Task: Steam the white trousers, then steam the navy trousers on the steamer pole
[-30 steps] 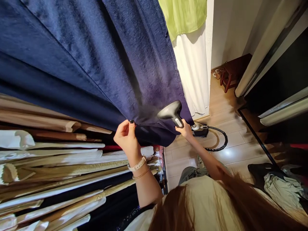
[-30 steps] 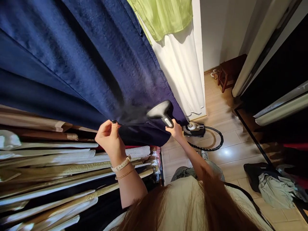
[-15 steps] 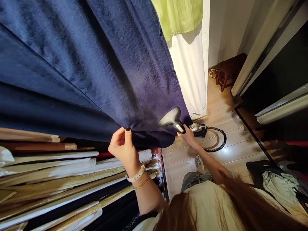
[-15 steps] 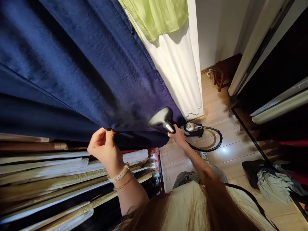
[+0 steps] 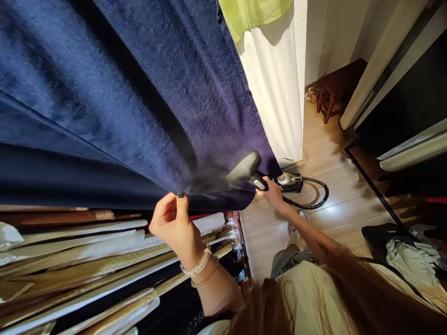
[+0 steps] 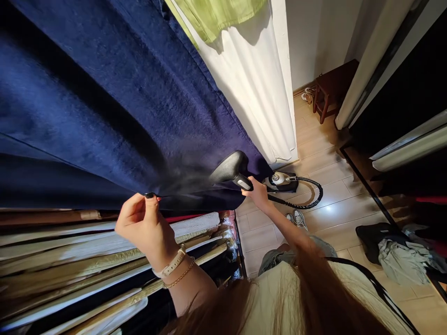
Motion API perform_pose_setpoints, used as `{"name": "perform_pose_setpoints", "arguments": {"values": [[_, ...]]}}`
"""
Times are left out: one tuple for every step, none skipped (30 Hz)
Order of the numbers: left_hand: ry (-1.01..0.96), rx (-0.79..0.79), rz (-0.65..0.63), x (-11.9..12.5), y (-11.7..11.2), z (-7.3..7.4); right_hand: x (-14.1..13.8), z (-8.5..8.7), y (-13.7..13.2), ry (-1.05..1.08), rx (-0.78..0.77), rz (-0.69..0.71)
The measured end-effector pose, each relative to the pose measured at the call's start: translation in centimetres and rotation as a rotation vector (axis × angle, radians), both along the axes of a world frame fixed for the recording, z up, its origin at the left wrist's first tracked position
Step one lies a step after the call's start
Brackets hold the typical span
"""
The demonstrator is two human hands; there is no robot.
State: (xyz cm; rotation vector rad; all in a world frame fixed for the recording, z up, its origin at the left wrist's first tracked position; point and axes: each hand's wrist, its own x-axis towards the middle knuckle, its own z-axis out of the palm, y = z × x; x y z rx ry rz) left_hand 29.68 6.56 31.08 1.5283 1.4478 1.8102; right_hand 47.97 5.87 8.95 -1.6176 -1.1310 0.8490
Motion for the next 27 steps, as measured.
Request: {"name": "perform_pose_setpoints", "arguments": {"values": [[-0.01, -0.006, -0.007, -0.1, -0.4, 0.1, -0.2, 0.2, 0.0, 0.001, 0.015, 0.005], [-0.022, -0.014, -0.015, -0.2, -0.8, 0.3, -0.4, 0.2, 0.1, 0.0, 0.024, 0.017], [-0.034, -0.025, -0.023, -0.3, -1.2, 0.4, -0.4, 0.1, 0.1, -0.004, 0.025, 0.031], [-0.042, -0.039, -0.028, -0.3, -1.6, 0.6, -0.3, -0.1, 0.1, -0.007, 0.019, 0.043], [-0.048, -0.054, -0.032, -0.4, -2.0, 0.7, -0.2, -0.5, 0.2, -0.009, 0.009, 0.055], [-0.052, -0.07, -0.034, -0.4, -2.3, 0.9, -0.1, -0.9, 0.1, -0.01, -0.003, 0.065], [-0.053, -0.084, -0.034, -0.4, -2.6, 1.0, 0.1, -1.5, 0.1, -0.008, -0.016, 0.075], [-0.048, -0.091, -0.031, -0.5, -2.9, 1.1, 0.2, -2.0, 0.0, -0.004, -0.028, 0.084], [-0.037, -0.093, -0.026, -0.5, -3.1, 1.1, 0.2, -2.5, -0.1, 0.002, -0.039, 0.093], [-0.022, -0.091, -0.02, -0.6, -3.3, 1.2, 0.2, -3.0, -0.3, 0.009, -0.047, 0.103], [-0.003, -0.089, -0.011, -0.7, -3.4, 1.2, 0.2, -3.4, -0.4, 0.016, -0.05, 0.114], [0.017, -0.089, -0.001, -0.9, -3.6, 1.2, 0.1, -3.8, -0.5, 0.023, -0.046, 0.125], [0.03, -0.088, 0.007, -1.0, -3.7, 1.2, 0.0, -4.2, -0.6, 0.031, -0.034, 0.139], [0.033, -0.089, 0.007, -1.2, -3.8, 1.2, -0.1, -4.6, -0.6, 0.039, -0.019, 0.157], [0.027, -0.09, 0.0, -1.3, -3.9, 1.2, -0.2, -5.1, -0.6, 0.048, -0.003, 0.18], [0.01, -0.089, -0.014, -1.4, -4.0, 1.2, -0.3, -5.6, -0.6, 0.056, 0.007, 0.206], [-0.012, -0.088, -0.031, -1.5, -4.1, 1.3, -0.3, -6.2, -0.6, 0.059, 0.007, 0.234], [-0.03, -0.088, -0.046, -1.5, -4.2, 1.3, -0.2, -6.9, -0.5, 0.058, -0.004, 0.261], [-0.043, -0.091, -0.058, -1.5, -4.3, 1.4, -0.1, -7.6, -0.5, 0.052, -0.023, 0.283], [-0.052, -0.095, -0.066, -1.5, -4.4, 1.5, -0.1, -8.2, -0.4, 0.044, -0.043, 0.303], [-0.058, -0.098, -0.074, -1.5, -4.5, 1.7, 0.0, -8.9, -0.4, 0.038, -0.058, 0.318], [-0.063, -0.102, -0.083, -1.5, -4.6, 1.9, -0.1, -9.4, -0.5, 0.036, -0.066, 0.33], [-0.067, -0.108, -0.095, -1.6, -4.7, 2.1, -0.1, -9.8, -0.5, 0.037, -0.067, 0.338], [-0.071, -0.117, -0.108, -1.6, -4.8, 2.2, -0.2, -10.1, -0.5, 0.041, -0.062, 0.342], [-0.07, -0.13, -0.12, -1.7, -4.9, 2.4, -0.3, -10.3, -0.5, 0.048, -0.055, 0.349], [-0.061, -0.145, -0.128, -1.8, -4.9, 2.5, -0.4, -10.4, -0.5, 0.056, -0.047, 0.359], [-0.047, -0.16, -0.135, -1.9, -4.9, 2.7, -0.5, -10.4, -0.4, 0.063, -0.042, 0.372]]}}
